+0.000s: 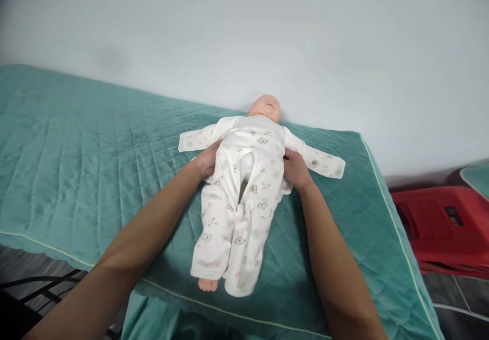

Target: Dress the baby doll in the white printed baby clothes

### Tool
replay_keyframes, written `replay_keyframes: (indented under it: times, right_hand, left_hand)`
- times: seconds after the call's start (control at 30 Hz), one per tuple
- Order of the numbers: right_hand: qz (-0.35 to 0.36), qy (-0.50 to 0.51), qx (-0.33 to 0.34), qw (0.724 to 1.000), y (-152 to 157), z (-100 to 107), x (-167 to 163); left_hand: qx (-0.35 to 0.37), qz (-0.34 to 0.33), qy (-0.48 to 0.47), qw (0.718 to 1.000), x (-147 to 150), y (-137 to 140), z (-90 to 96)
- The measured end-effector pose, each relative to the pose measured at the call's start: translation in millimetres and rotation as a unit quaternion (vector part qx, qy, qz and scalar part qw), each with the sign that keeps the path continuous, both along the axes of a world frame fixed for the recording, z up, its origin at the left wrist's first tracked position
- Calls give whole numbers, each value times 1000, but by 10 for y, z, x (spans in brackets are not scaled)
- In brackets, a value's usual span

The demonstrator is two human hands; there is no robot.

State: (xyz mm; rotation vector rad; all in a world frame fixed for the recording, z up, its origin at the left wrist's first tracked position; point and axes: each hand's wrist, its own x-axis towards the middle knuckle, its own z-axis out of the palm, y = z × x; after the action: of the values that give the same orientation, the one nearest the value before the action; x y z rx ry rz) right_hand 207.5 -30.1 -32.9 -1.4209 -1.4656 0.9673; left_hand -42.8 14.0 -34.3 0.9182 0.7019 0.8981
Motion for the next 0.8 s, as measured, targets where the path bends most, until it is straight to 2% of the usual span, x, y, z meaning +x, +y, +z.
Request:
replay_keyframes:
  times: [0.1,0.17,0.43,0.6,0.73,0.8]
  right_hand:
    - [-40,-45,32,998,-11,34,-43]
    - [-41,-59,33,997,-30,72,-65]
    - [60,51,-63,995,-102,239,-64]
    - [115,73,-109,985,-103,208,-24]
    - [122,69,-78,987,-79,139,-19]
    - [80,19,-42,996,-66,120,-30]
  left_hand:
    - [-7,-14,-16,1000,6,10,-16]
    - [-6,-23,-24,999,8,13,-29]
    - [-18,-51,-31,998,-6,49,-115]
    - [-19,-50,4,999,-27,46,-97]
    - [-22,-42,19,999,-21,42,-58]
    - [-29,-44,18,998,-18,46,-59]
